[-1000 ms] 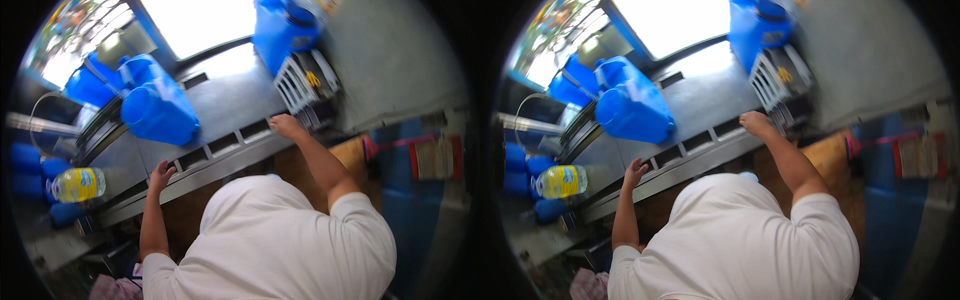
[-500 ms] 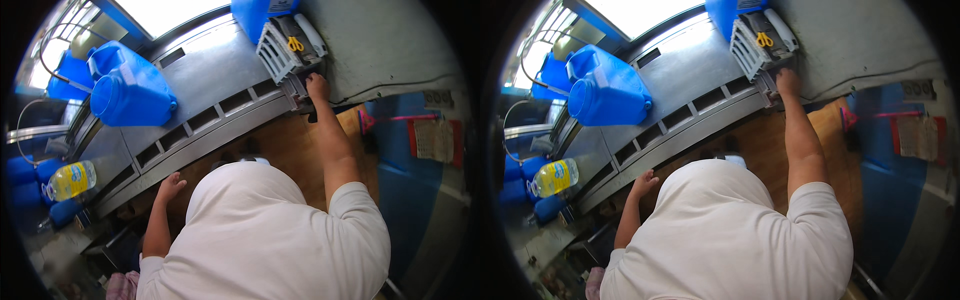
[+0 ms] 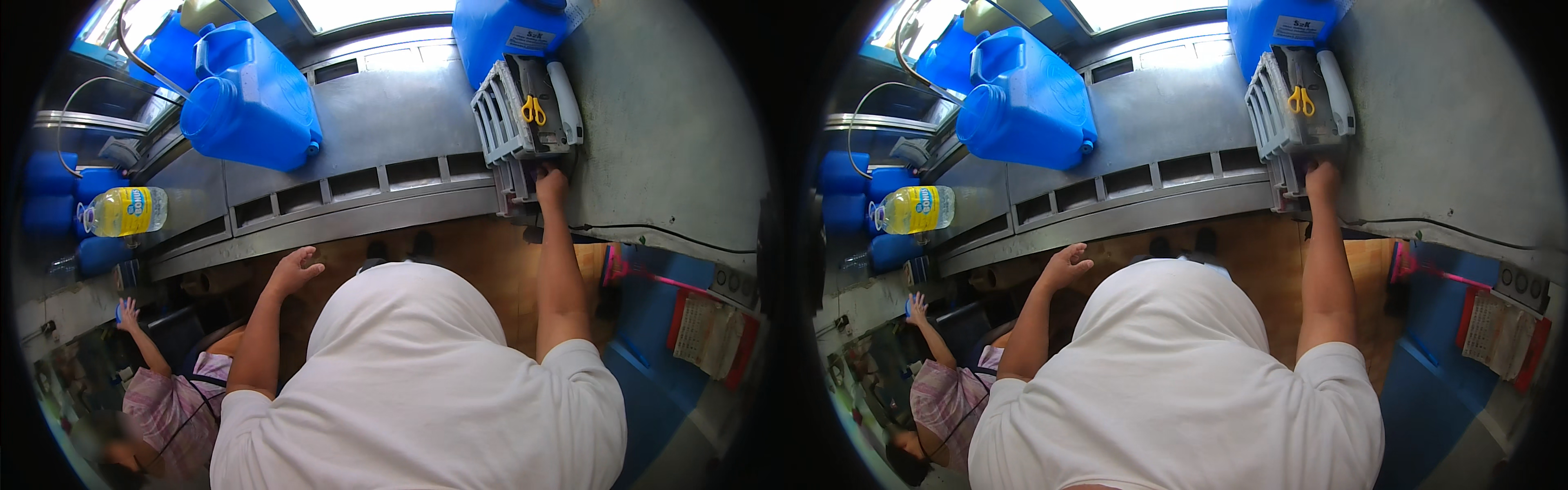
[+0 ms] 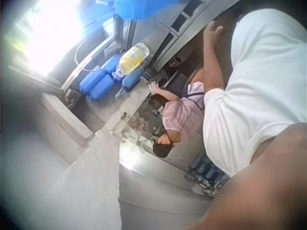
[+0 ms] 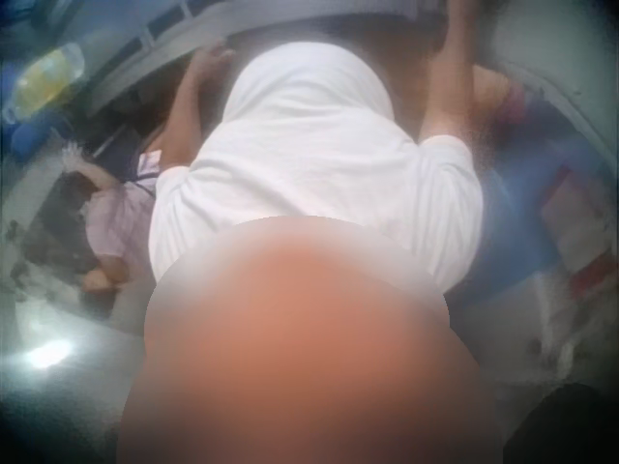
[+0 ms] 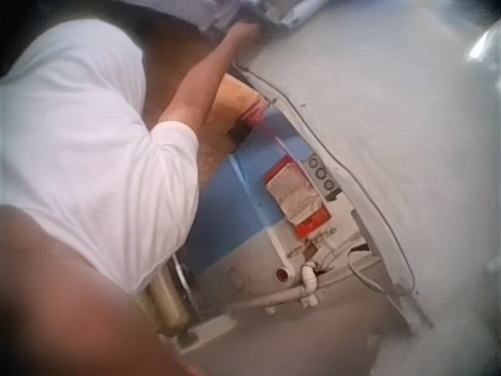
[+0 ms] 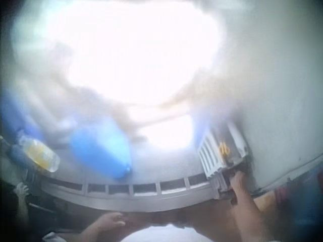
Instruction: The person pours liquid from a white jug into a blue container, then uses a handheld sealing device to seal the container's opening. They then place the sealed container into a plastic bag and adjust the bag around it.
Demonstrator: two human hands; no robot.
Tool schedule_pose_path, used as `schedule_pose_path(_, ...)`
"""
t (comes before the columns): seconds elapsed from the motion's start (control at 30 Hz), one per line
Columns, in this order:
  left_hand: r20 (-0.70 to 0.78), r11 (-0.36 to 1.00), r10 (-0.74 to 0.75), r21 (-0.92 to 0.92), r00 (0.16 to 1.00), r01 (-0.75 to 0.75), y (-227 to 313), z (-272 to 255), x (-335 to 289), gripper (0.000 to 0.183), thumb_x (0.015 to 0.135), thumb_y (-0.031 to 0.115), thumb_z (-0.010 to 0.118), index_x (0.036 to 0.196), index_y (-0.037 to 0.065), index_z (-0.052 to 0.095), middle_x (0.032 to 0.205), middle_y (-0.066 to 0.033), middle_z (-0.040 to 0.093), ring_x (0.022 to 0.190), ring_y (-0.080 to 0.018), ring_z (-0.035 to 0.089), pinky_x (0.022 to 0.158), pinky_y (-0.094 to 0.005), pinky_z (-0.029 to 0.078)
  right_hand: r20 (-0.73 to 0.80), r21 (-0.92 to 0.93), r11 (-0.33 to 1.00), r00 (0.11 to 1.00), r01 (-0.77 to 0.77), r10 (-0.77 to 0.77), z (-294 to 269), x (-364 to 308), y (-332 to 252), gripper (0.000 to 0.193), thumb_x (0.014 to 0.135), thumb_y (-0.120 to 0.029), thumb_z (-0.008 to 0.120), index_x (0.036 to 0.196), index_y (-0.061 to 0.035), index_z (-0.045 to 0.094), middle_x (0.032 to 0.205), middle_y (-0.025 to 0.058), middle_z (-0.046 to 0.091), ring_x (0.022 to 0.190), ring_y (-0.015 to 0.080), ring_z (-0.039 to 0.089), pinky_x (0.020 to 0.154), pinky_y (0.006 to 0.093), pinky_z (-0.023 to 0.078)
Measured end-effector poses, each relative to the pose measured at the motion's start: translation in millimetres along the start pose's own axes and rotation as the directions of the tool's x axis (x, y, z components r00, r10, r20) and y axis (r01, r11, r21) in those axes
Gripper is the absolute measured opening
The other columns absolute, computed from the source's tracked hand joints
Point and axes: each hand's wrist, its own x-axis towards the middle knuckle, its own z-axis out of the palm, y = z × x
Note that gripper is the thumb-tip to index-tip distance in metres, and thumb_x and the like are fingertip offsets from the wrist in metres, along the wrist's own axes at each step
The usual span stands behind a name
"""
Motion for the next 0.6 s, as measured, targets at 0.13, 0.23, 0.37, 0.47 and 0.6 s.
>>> schedule_pose_path(0.13, 0.015, 0.998, 0.059, -0.011, 0.998, -0.059, 23, 3, 9, 0.068, 0.081, 0.040, 0.076, 0.134, 0.003, 0.054, 0.129, -0.0151, 0.061, 0.114, -0.0271, 0.061, 0.099, -0.0363, 0.047, -0.093, 0.207, 0.971, 0.991, 0.118, -0.100, -21, -13, -4, 0.027, 0.088, -0.018, 0.062, 0.110, -0.0037, 0.068, 0.105, 0.0214, 0.068, 0.098, 0.0396, 0.065, 0.085, 0.0441, 0.051)
schedule_pose_path(0.23, 0.015, 0.994, 0.106, 0.038, 0.994, -0.107, 39, 3, 24, 0.072, 0.081, 0.042, 0.076, 0.137, 0.004, 0.050, 0.131, -0.0156, 0.059, 0.115, -0.0276, 0.060, 0.099, -0.0366, 0.046, -0.050, 0.244, 0.965, 0.995, 0.094, -0.084, -34, -19, -9, 0.027, 0.088, -0.017, 0.062, 0.111, -0.0032, 0.066, 0.105, 0.0211, 0.068, 0.099, 0.0389, 0.065, 0.085, 0.0431, 0.051)
schedule_pose_path(0.37, -0.327, 0.975, 0.222, 0.054, 0.919, -0.216, 50, -6, 46, 0.089, 0.080, 0.046, 0.076, 0.148, 0.007, 0.034, 0.136, -0.0209, 0.053, 0.115, -0.0325, 0.059, 0.099, -0.0392, 0.046, -0.064, 0.155, 0.980, 0.991, 0.123, -0.114, -42, -25, -11, 0.030, 0.088, -0.020, 0.064, 0.113, -0.0034, 0.065, 0.107, 0.0205, 0.068, 0.099, 0.0368, 0.065, 0.085, 0.0427, 0.050)
schedule_pose_path(0.47, -0.593, 0.959, 0.180, -0.073, 0.785, -0.274, 55, -36, 65, 0.101, 0.080, 0.049, 0.077, 0.153, 0.008, 0.021, 0.139, -0.0244, 0.048, 0.113, -0.0345, 0.059, 0.097, -0.0412, 0.047, -0.097, 0.088, 0.987, 0.987, 0.138, -0.129, -40, -28, -11, 0.032, 0.087, -0.023, 0.067, 0.113, -0.0046, 0.066, 0.107, 0.0196, 0.068, 0.098, 0.0376, 0.064, 0.086, 0.0442, 0.050)
schedule_pose_path(0.6, -0.532, 0.890, 0.187, -0.264, 0.826, -0.371, 71, -72, 86, 0.104, 0.081, 0.047, 0.077, 0.154, 0.007, 0.014, 0.139, -0.0256, 0.047, 0.110, -0.0303, 0.059, 0.092, -0.0394, 0.050, -0.087, 0.233, 0.970, 0.995, 0.069, -0.049, -29, -28, -10, 0.032, 0.084, -0.024, 0.071, 0.110, -0.0073, 0.068, 0.102, 0.0166, 0.069, 0.094, 0.0375, 0.064, 0.084, 0.0459, 0.050)
